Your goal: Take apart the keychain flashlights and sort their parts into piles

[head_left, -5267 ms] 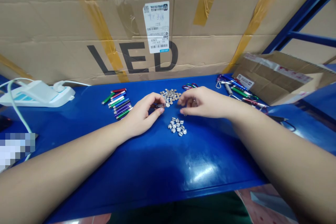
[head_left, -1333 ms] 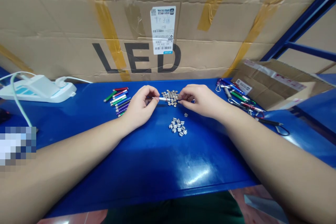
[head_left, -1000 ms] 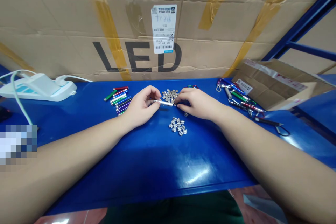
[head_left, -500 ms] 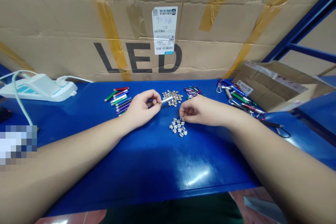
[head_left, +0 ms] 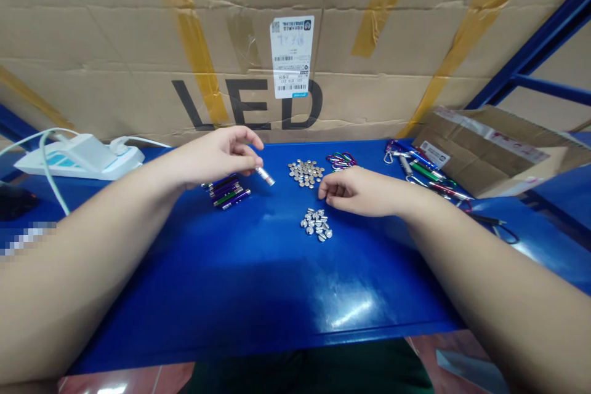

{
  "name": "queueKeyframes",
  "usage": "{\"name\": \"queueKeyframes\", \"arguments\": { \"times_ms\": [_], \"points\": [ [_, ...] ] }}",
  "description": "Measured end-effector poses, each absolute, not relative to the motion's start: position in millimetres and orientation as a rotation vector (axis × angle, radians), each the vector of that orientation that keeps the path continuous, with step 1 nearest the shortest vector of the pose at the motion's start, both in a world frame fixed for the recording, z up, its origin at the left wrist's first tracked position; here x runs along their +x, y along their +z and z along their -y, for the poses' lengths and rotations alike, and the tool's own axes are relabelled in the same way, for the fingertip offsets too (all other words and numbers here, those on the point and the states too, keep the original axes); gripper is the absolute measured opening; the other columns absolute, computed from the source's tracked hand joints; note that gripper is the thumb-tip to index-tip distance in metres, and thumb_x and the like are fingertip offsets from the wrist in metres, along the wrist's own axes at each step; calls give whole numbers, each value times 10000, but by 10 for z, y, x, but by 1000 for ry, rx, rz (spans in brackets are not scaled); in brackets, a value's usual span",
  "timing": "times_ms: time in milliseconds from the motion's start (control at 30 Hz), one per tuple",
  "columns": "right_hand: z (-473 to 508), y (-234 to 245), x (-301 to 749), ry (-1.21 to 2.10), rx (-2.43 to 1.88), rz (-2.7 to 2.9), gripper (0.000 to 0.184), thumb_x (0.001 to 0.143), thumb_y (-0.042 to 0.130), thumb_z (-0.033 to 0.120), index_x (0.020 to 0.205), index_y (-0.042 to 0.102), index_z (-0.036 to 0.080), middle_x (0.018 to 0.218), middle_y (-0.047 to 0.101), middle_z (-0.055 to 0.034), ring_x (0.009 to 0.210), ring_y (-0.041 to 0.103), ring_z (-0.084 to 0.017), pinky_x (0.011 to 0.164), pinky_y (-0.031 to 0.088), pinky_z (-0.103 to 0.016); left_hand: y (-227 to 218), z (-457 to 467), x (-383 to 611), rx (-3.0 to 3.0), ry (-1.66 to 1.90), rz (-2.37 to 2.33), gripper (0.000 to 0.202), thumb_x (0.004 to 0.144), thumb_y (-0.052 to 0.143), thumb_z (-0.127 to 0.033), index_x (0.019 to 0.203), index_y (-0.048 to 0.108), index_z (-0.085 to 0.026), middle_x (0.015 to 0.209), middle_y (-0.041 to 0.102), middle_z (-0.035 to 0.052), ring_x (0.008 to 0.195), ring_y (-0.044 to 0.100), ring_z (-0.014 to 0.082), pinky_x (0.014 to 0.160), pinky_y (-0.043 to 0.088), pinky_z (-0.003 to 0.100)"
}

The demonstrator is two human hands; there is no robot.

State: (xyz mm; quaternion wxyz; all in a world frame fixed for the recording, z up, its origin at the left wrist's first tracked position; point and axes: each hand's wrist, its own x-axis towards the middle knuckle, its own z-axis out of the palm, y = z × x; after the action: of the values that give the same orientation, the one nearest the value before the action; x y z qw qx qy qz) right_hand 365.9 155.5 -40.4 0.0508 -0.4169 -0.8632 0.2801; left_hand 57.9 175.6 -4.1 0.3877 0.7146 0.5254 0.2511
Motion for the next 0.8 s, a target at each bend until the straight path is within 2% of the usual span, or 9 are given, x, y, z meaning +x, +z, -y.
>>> {"name": "queueKeyframes", "arguments": {
  "times_ms": [167, 300, 433, 533, 600, 667, 733, 800],
  "points": [
    [-1535, -398, 3650, 819, -1272, 2658, 196, 877, 607, 170, 1030, 726, 197, 896, 759, -34, 756, 670, -175, 689, 505, -291, 237, -1618, 417, 2104, 120, -1494, 255, 669, 822, -425, 763, 645, -267, 738, 726, 30, 680, 689, 265, 605, 487, 370],
    [-1533, -342, 3672, 864, -1324, 2661, 201, 884, 630, 200, 1063, 721, 201, 885, 758, -29, 731, 666, -174, 666, 498, -291, 117, -1561, 495, 2207, -62, -1455, 220, 652, 827, -354, 672, 627, -263, 657, 694, -4, 588, 649, 223, 573, 428, 320],
    [-1594, -252, 3823, 746, -1424, 2582, 196, 875, 646, 259, 1051, 718, 210, 933, 764, -33, 785, 687, -192, 702, 508, -305, -129, -1591, 615, 2370, 78, -1528, 230, 625, 835, -312, 765, 657, -275, 672, 691, -20, 598, 637, 218, 549, 381, 299],
    [-1677, -188, 4019, 514, -1615, 2449, 181, 857, 642, 282, 1006, 721, 215, 888, 754, -29, 767, 677, -203, 697, 497, -316, -201, -1598, 647, 2423, 72, -1613, 300, 585, 858, -314, 815, 670, -273, 762, 694, 9, 691, 648, 246, 617, 416, 316],
    [-1730, -156, 4151, 386, -1773, 2361, 176, 839, 655, 284, 988, 721, 217, 871, 749, -27, 741, 666, -205, 680, 488, -320, -178, -1598, 611, 2485, 45, -1665, 451, 509, 907, -368, 908, 715, -279, 897, 701, 53, 840, 667, 313, 712, 462, 356],
    [-1770, -133, 4262, 326, -1899, 2289, 172, 828, 677, 284, 983, 721, 222, 887, 748, -30, 747, 664, -209, 676, 486, -322, -123, -1614, 531, 2542, -10, -1720, 772, 404, 948, -489, 1125, 738, -313, 1101, 694, 107, 1034, 646, 412, 816, 492, 422],
    [-1795, -111, 4351, 283, -1983, 2239, 161, 828, 699, 283, 978, 723, 228, 916, 749, -36, 775, 668, -216, 694, 488, -325, -70, -1654, 429, 2474, -125, -1782, 1058, 354, 938, -617, 1345, 666, -365, 1319, 647, 142, 1140, 624, 463, 888, 501, 472],
    [-1807, -86, 4444, 224, -2047, 2198, 139, 842, 710, 270, 973, 728, 225, 944, 751, -47, 803, 668, -222, 727, 486, -333, -38, -1712, 332, 2340, -192, -1848, 1245, 321, 921, -687, 1478, 571, -387, 1453, 587, 161, 1179, 628, 487, 936, 501, 492]
  ]
}}
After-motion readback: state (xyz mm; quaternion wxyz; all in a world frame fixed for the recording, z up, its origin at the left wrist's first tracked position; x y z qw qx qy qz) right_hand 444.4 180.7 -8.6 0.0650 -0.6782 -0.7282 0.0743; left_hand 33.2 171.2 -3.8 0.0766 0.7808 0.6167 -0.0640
